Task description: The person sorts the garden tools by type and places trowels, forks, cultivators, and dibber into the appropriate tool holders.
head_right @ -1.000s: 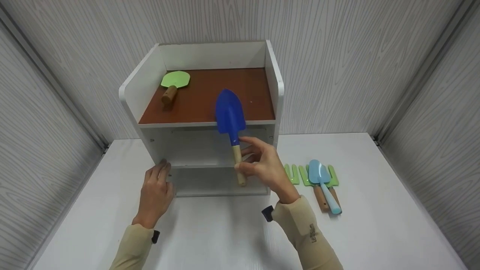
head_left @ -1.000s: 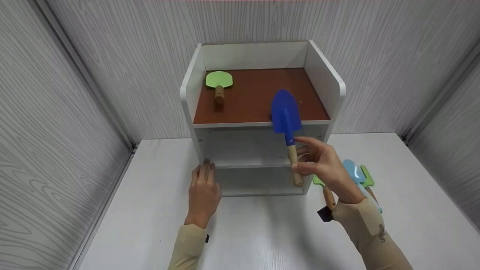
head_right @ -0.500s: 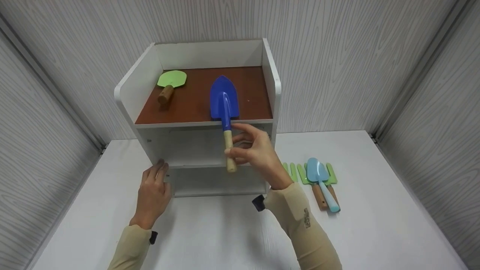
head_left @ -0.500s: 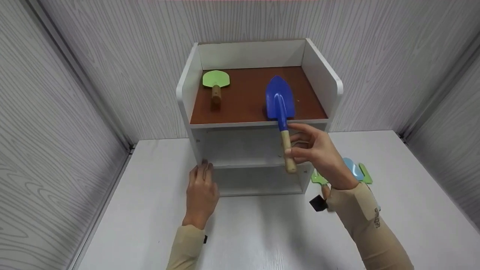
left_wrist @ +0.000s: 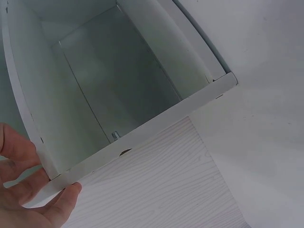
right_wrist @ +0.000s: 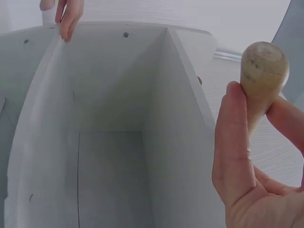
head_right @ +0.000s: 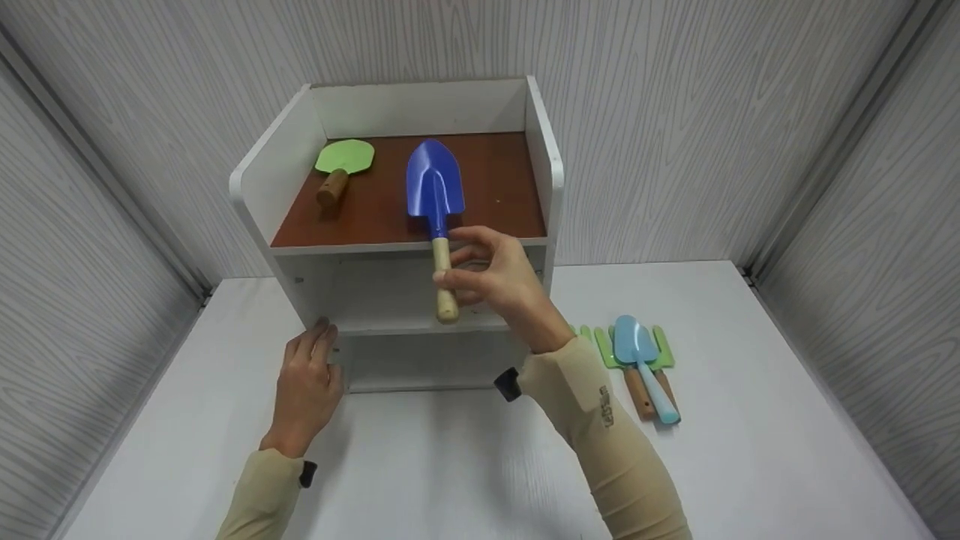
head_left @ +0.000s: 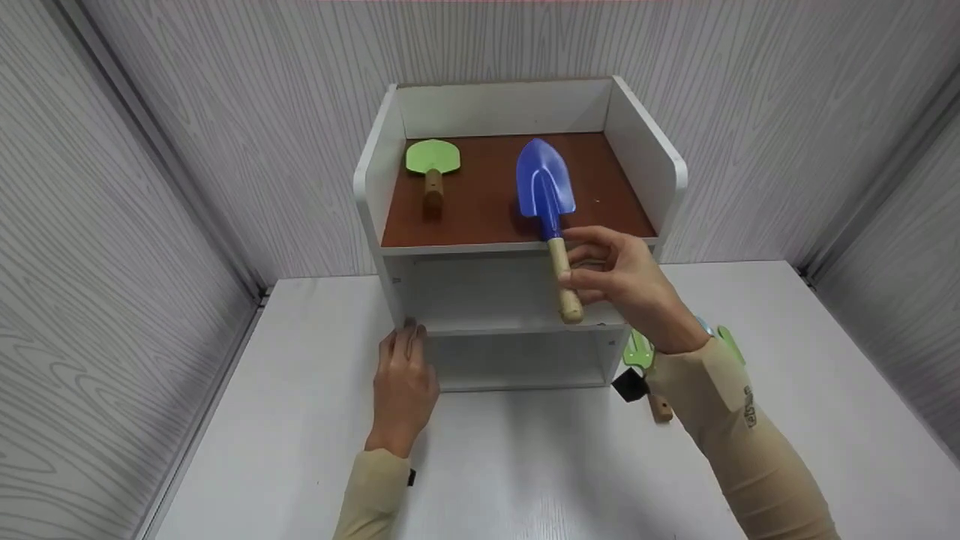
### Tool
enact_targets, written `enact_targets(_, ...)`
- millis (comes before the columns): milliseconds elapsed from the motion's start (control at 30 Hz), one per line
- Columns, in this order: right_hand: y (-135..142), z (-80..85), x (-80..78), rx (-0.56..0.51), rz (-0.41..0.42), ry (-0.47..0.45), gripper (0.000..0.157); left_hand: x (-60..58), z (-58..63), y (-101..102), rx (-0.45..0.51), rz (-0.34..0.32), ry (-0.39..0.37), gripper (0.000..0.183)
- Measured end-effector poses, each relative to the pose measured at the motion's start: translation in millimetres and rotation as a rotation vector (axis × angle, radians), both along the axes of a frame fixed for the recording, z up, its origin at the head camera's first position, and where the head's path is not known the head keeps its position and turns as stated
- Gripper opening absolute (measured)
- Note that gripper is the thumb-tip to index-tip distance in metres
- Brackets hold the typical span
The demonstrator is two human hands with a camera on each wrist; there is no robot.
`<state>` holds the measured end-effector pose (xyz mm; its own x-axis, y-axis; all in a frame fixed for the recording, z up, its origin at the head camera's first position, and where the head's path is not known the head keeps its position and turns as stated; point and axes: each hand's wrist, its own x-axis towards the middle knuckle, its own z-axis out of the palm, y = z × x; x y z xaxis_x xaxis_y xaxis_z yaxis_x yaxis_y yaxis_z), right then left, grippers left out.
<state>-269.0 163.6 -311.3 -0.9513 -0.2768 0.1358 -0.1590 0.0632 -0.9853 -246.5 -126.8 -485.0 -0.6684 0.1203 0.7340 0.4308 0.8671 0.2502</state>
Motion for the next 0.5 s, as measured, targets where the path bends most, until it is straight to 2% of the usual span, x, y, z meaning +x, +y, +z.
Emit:
enact_targets(300,-0.4,11.4,-5.9,-0.030,0.033,-0.037,0.050,0.3,-1.0,2.7,0.005,-0.006,-0.025,0.048)
enact_targets(500,-4.9,24.2,-11.7,-0.056,0.034,-0.056,0.048,-0.3,-3.2,1.1,-0.005,-0.009,-0.011,0.051)
